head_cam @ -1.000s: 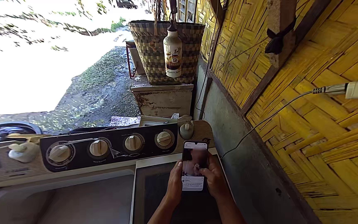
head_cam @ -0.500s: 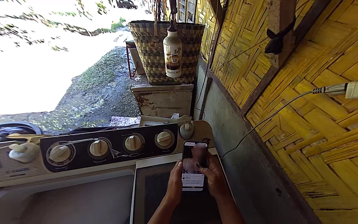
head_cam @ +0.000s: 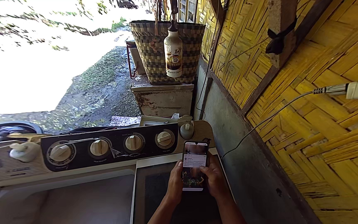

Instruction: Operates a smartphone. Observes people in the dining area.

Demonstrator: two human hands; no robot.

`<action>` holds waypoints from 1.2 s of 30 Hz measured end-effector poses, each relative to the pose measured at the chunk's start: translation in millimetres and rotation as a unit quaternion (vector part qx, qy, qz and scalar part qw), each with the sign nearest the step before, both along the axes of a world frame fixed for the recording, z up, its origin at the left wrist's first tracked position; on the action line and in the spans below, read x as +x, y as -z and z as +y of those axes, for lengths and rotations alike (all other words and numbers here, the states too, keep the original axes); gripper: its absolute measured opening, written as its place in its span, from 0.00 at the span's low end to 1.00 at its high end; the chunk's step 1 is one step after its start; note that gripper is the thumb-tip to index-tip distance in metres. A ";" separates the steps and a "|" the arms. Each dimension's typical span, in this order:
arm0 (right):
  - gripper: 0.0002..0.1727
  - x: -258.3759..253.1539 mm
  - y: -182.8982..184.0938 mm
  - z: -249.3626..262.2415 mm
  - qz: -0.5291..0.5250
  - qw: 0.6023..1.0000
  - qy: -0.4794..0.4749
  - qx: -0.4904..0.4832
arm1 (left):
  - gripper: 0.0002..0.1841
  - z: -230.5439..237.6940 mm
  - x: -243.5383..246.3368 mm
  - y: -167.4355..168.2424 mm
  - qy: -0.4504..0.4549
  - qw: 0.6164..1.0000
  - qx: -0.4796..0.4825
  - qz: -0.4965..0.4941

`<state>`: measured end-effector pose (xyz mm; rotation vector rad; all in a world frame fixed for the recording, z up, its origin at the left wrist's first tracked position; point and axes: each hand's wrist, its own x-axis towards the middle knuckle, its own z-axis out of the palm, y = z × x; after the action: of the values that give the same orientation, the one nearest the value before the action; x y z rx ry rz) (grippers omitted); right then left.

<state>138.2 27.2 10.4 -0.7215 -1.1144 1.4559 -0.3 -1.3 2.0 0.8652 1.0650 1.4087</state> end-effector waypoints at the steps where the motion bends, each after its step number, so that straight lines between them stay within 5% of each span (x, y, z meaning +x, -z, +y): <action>1: 0.37 0.3 0.3 0.1 0.000 1.000 -0.002 0.001 | 0.27 0.2 0.1 0.1 -0.001 1.000 0.000 -0.003; 19: 0.41 0.4 -0.8 0.1 -0.030 1.000 -0.002 0.001 | 0.25 0.5 0.5 0.6 -0.006 1.000 0.007 -0.005; 30: 0.29 -0.8 -0.4 1.0 -0.020 1.000 0.017 -0.004 | 0.27 1.4 0.3 2.9 -0.002 1.000 0.014 -0.003; 36: 0.35 0.5 0.0 0.2 -0.005 1.000 -0.004 0.004 | 0.28 1.1 -0.5 2.8 -0.002 1.000 0.012 0.003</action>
<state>138.7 27.4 10.3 -0.7196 -1.1323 1.4554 -0.8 -0.2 -0.8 0.8846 1.0561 1.4251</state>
